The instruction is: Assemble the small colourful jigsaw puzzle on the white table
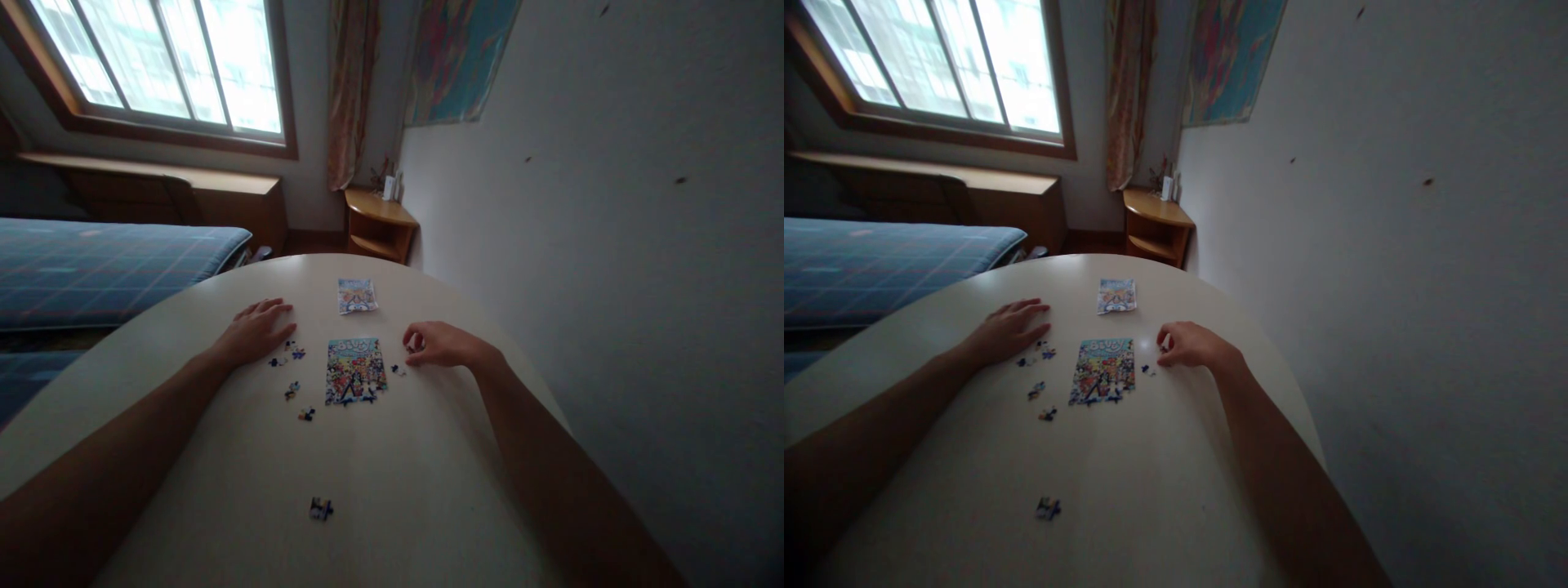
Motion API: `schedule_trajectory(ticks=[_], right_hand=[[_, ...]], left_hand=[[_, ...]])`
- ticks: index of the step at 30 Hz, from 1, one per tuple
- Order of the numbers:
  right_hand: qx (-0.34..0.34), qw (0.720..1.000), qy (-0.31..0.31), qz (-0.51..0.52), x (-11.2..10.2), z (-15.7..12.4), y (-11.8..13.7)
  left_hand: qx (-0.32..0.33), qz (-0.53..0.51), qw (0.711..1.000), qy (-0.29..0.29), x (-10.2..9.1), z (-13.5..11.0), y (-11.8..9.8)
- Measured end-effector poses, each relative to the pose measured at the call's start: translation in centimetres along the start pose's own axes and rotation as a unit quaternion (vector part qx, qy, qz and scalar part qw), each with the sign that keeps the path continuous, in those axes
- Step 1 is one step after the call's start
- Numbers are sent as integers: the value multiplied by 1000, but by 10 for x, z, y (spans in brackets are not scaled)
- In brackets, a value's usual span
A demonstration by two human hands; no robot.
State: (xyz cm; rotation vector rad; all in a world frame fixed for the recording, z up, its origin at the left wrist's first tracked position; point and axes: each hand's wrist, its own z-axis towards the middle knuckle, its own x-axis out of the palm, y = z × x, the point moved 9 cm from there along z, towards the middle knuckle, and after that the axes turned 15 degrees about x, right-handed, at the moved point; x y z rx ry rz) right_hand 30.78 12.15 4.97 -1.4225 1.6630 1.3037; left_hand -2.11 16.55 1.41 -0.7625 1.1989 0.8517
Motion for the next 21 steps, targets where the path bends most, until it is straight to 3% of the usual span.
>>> schedule_trajectory(ticks=[2,6,7,11,16,21], right_hand=[[-10,999,-34,15,-4,7,-3],[-36,969,-235,64,-21,17,-18],[-35,962,-259,72,-20,19,-24],[-29,953,-287,92,-11,29,-47],[44,937,-328,110,-17,35,-76],[89,930,-337,113,-11,35,-74]], left_hand=[[1,1,1000,-1,-1,0,-1],[4,-3,1000,-10,-3,0,-2],[5,-5,1000,-11,-2,0,-2],[8,-9,1000,-9,-1,0,-1],[5,-7,1000,-5,1,1,0],[8,-8,1000,-8,2,1,1]])
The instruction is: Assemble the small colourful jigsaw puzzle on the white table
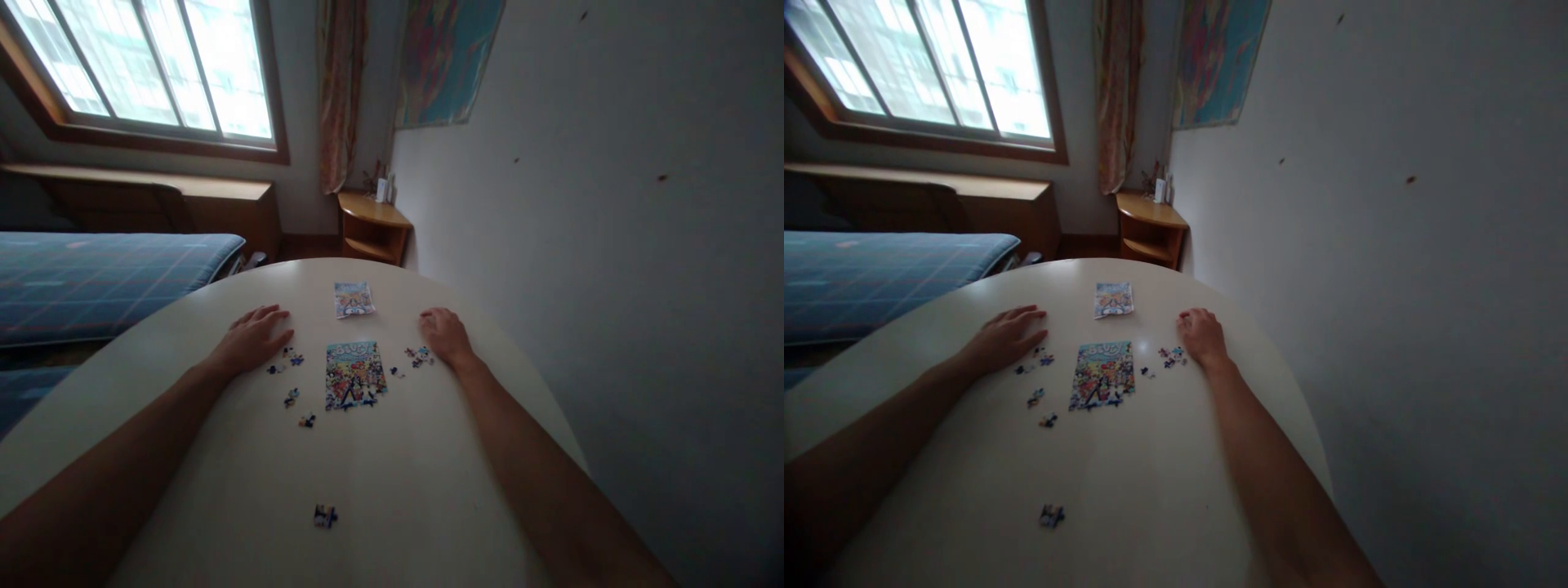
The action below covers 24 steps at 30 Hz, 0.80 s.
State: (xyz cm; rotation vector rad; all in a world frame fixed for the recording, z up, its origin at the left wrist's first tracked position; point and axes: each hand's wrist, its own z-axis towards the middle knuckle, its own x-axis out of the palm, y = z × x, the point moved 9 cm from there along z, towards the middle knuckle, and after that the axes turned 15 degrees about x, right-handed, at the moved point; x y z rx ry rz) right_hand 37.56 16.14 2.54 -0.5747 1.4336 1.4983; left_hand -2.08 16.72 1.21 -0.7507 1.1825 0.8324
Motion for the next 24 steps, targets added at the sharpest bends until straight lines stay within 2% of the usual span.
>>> schedule_trajectory(ticks=[5,9,11,18,24], right_hand=[[-2,1000,16,24,-3,-8,9],[45,998,-23,23,-23,4,-17],[49,998,-32,9,-26,9,-28],[28,999,-18,-14,-13,14,-30],[31,999,-13,-16,-13,15,-30]], left_hand=[[6,-4,1000,-6,0,0,0],[2,1,1000,-3,-2,-1,-1],[-1,4,1000,1,-3,-1,-3],[-4,12,1000,14,-3,-1,-5],[-5,12,1000,3,-3,-3,-3]])
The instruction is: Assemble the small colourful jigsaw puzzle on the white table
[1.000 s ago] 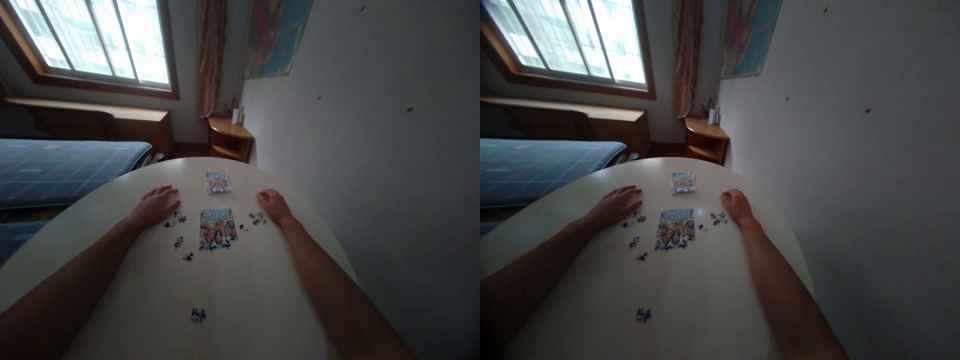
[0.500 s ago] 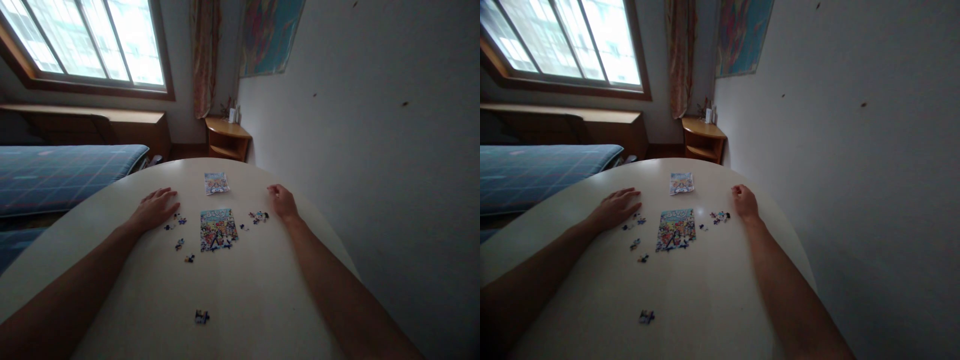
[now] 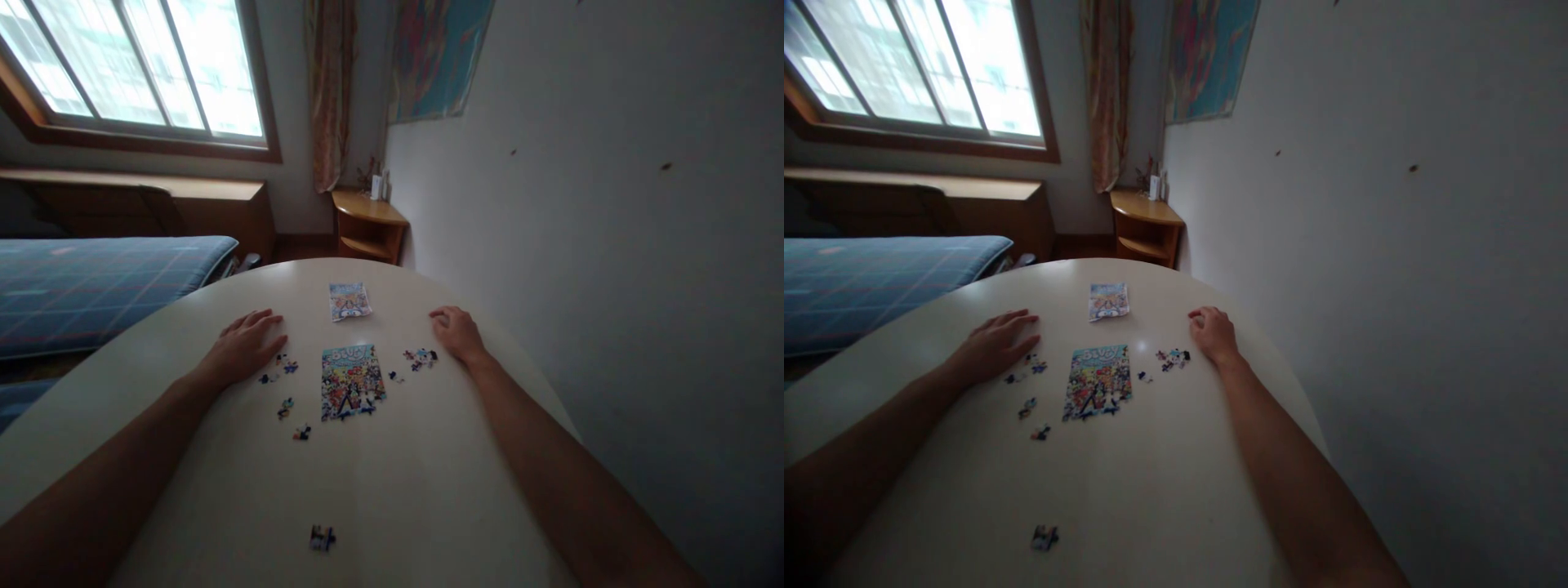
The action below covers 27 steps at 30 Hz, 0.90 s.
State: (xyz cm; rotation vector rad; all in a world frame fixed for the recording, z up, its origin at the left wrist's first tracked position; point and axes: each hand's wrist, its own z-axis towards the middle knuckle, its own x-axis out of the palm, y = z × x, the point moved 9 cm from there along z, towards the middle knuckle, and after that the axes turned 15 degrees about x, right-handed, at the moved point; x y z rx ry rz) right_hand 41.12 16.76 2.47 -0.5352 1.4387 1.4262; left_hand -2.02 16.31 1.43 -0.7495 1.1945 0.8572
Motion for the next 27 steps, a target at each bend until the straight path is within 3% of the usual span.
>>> schedule_trajectory(ticks=[27], right_hand=[[-4,1000,1,-4,-3,-5,5]], left_hand=[[15,1,1000,-10,2,0,3]])
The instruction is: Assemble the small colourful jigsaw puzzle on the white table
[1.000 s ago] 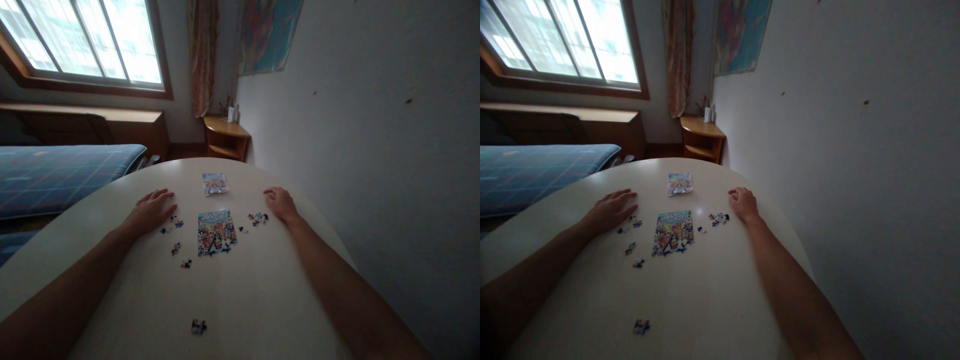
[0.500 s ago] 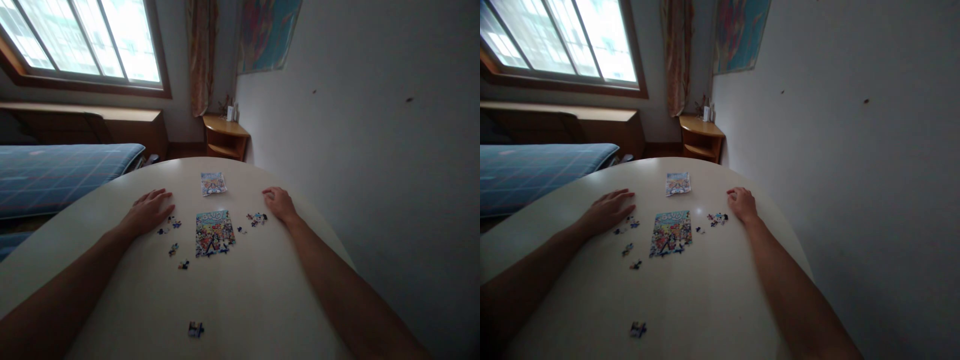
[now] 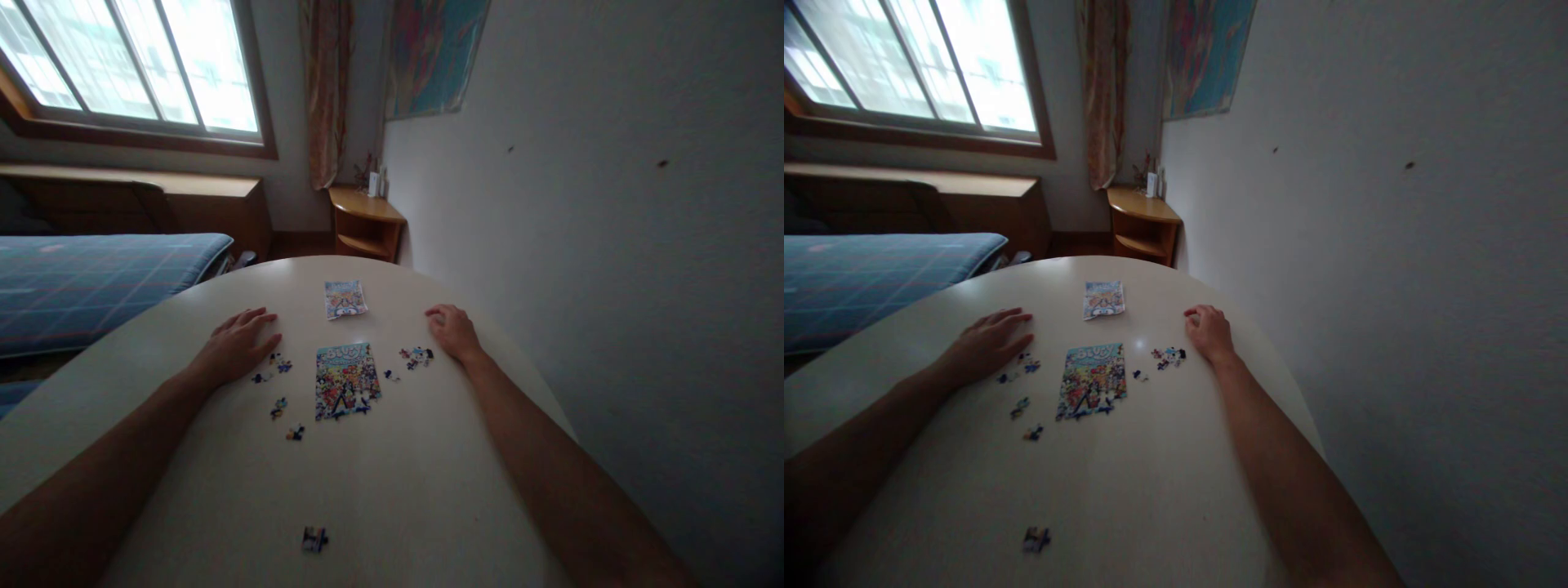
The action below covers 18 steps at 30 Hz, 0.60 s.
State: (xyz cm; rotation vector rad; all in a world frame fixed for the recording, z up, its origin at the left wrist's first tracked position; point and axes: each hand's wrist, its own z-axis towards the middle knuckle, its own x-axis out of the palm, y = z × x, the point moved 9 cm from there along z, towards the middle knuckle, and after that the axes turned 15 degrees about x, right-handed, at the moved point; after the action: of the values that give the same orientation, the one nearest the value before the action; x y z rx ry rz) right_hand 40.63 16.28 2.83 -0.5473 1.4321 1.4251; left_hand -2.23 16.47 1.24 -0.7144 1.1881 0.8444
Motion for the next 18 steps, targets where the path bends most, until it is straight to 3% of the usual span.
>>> schedule_trajectory(ticks=[18], right_hand=[[-1,1000,-5,-1,0,-1,0]], left_hand=[[-7,-1,1000,5,-1,-1,1]])
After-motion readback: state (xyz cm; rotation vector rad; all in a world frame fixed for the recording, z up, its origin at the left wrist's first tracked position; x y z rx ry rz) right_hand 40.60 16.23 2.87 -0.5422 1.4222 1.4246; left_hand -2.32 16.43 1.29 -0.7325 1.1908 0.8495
